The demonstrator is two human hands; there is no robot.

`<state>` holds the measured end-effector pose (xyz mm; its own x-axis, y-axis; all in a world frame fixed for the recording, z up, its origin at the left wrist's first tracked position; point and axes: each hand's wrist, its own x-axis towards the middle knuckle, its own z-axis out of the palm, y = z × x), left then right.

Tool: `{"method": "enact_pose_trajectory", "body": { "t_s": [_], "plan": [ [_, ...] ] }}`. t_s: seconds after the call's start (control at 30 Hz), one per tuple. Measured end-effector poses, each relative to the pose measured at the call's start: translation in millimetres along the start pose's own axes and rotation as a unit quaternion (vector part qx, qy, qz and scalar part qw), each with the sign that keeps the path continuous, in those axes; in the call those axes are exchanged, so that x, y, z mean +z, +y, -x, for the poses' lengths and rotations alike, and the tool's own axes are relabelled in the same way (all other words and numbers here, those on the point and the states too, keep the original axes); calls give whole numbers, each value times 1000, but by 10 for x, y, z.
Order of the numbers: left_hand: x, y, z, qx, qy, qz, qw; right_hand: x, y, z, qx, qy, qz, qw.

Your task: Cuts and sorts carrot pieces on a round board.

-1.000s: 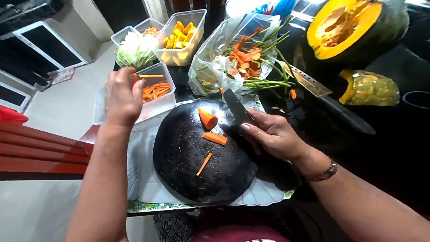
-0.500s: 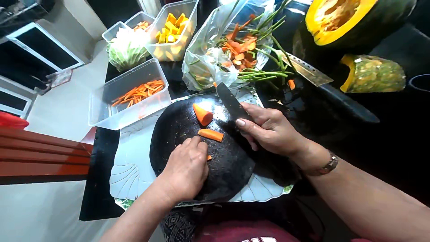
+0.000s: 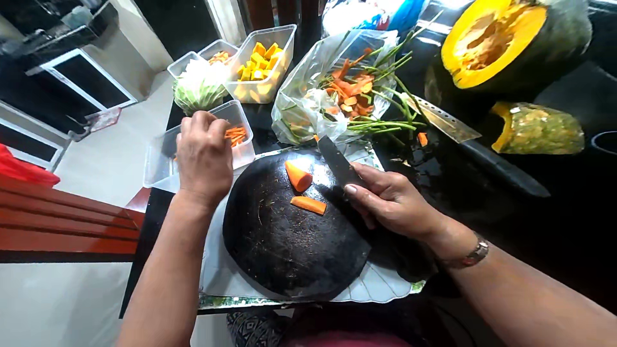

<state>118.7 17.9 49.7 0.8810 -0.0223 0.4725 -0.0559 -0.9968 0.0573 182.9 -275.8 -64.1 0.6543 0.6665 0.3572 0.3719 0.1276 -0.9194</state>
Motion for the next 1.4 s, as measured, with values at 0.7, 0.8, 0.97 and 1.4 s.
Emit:
{"method": "enact_pose_trajectory", "body": {
  "t_s": [0.7, 0.8, 0.97, 1.4],
  "plan": [
    [378, 816, 896, -28, -166, 232, 958, 16, -144, -2, 63, 11, 29, 998],
    [511, 704, 921, 27, -108, 232, 966, 39, -308, 45, 103, -38, 108, 988],
    [660, 775, 990, 51, -20, 259, 964, 225, -578, 256, 90, -152, 329, 928],
    [736, 793, 1041, 50, 18, 262, 964, 406, -699, 253, 129, -214, 435, 865]
  ]
}}
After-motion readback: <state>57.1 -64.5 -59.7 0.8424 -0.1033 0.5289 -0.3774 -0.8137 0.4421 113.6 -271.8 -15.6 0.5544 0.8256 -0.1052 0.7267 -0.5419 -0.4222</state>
